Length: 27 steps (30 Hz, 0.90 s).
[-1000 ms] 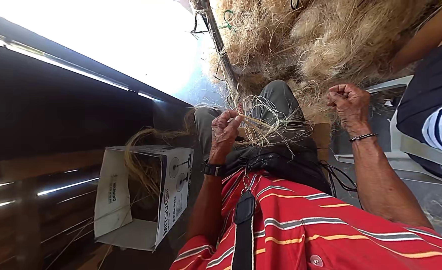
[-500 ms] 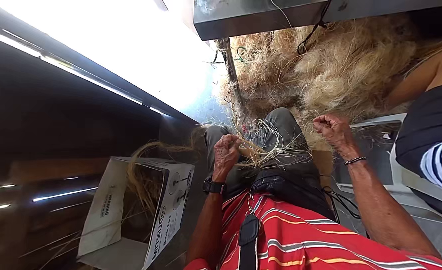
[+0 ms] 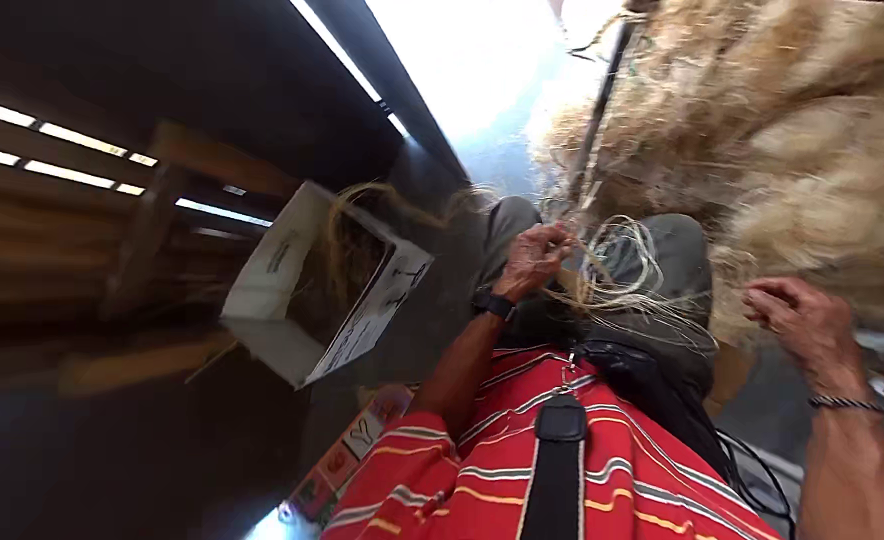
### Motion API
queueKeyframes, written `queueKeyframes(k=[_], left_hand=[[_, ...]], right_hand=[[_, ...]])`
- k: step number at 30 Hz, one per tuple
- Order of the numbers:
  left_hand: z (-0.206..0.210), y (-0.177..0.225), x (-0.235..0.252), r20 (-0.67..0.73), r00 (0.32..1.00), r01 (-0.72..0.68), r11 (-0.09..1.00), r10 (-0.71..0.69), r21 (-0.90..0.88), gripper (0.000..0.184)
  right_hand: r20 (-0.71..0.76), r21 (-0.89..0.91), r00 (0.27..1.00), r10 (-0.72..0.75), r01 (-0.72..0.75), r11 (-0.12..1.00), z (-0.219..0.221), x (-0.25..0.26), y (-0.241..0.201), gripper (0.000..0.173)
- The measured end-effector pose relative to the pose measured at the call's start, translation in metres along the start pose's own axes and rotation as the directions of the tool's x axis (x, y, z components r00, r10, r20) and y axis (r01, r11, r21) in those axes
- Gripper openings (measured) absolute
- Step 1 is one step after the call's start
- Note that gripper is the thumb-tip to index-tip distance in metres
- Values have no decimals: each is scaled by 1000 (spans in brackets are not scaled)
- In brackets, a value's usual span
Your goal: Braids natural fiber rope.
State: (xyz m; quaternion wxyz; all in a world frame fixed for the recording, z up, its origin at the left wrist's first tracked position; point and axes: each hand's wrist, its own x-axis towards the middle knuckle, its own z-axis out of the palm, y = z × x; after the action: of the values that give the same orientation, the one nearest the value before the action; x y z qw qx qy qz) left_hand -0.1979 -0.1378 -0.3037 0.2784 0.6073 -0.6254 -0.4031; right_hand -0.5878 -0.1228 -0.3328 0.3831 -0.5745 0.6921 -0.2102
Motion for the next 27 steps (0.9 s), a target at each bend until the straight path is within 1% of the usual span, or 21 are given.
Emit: queueKeyframes(k=[4,6,9,11,13,15,17,20,23,25,27], left_hand=[[9,-15,13,-52,995,-84,996,85,29,14],[10,-20,13,-52,994,-97,995,98,20,20],[3,-20,6,-54,996,-74,997,73,-21,29],[-3,-22,2,-95,993,-78,996,74,-32,34],[-9,-28,-3,-184,981,-70,998,68,-7,38],[-14,-36,-8,-297,955,-10,1000,14,16,37],[-17,-46,-17,-348,934,95,995,-81,23,35],[-25,-72,-30,-308,920,248,968,-244,-25,36],[-24,-112,-31,-237,886,376,917,-399,-134,36],[-27,-127,-35,-162,850,471,861,-501,-190,36],[-28,-134,-42,-123,808,538,806,-577,-245,35]], right_hand=[[35,5,999,1,-1,1000,3,2,-15,27],[57,-7,998,-10,11,1000,5,6,-17,26],[103,-41,994,-31,35,999,9,14,-20,26],[142,-77,990,-22,33,996,13,17,-26,25],[175,-121,985,-13,34,992,16,21,-32,23],[210,-163,978,-8,43,986,18,24,-38,22],[257,-206,966,4,50,977,20,28,-43,21],[350,-259,937,12,84,962,30,34,-54,22],[384,-323,922,41,93,942,37,41,-59,24],[389,-386,915,109,55,921,39,49,-62,27],[408,-422,900,156,34,906,40,55,-65,27]])
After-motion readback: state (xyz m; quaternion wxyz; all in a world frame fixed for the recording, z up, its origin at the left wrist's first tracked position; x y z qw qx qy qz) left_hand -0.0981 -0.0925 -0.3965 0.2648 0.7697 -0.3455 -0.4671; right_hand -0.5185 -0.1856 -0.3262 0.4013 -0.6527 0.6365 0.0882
